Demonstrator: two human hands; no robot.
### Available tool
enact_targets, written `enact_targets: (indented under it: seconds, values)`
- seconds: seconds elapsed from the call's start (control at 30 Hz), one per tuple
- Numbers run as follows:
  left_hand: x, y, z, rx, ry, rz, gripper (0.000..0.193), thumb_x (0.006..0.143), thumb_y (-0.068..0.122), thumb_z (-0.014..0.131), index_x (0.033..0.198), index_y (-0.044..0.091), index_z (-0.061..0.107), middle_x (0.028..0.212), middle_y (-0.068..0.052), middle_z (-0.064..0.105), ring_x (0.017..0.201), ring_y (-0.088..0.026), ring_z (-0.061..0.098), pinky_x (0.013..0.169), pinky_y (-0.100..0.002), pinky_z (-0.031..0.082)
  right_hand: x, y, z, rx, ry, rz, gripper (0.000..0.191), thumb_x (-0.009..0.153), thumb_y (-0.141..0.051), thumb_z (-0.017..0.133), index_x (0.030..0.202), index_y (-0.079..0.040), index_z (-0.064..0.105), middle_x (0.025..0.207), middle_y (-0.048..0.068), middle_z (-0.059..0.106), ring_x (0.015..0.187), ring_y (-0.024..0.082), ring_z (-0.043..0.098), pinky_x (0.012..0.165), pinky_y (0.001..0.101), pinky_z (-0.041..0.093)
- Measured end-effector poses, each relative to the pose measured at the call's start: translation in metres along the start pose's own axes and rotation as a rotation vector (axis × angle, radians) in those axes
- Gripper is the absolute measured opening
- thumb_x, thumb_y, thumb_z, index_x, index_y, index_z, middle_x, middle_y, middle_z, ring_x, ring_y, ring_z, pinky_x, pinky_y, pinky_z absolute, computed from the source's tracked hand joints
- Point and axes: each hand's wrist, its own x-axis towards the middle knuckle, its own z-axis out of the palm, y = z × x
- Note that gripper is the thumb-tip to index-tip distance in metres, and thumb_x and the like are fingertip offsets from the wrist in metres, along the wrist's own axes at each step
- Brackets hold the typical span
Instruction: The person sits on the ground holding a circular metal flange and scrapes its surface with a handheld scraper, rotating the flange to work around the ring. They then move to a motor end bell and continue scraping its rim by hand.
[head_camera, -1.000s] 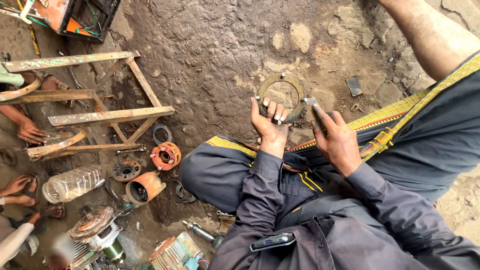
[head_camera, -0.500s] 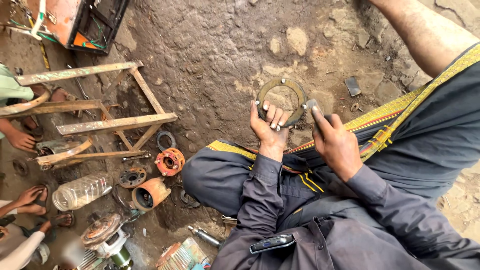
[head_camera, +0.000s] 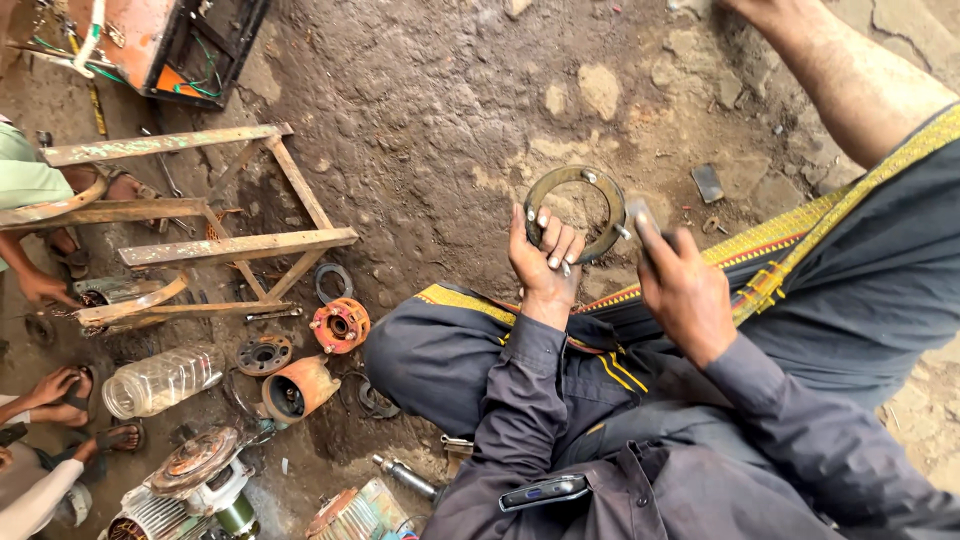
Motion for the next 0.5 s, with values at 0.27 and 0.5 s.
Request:
enact_targets:
  seconds: [0.27, 0.5]
  values:
    - [0.002, 0.006, 0.003, 0.027, 0.041, -0.059, 0.044, 0.11, 0.052, 0.044, 0.086, 0.015, 0.047, 0.055, 0.008, 0.025, 0.043, -0.007, 0.025, 0.046, -0.025, 0.028, 0.005, 0.005, -0.002, -0.02, -0.036, -0.011, 0.046, 0.098, -0.015, 0.068, 0.144, -0.013, 0.061, 0.096, 0.014, 0.057, 0.07, 0.039, 0.063, 0.059, 0.0487, 0.05]
    - [0.0, 0.007, 0.005, 0.133, 0.052, -0.059, 0.043, 0.108, 0.051, 0.045, 0.085, 0.015, 0.047, 0.056, 0.008, 0.024, 0.044, -0.006, 0.025, 0.046, -0.025, 0.027, 0.014, 0.015, -0.009, -0.047, -0.111, -0.044, 0.049, 0.098, -0.014, 0.067, 0.146, -0.016, 0.061, 0.098, 0.016, 0.058, 0.067, 0.039, 0.063, 0.059, 0.0489, 0.05]
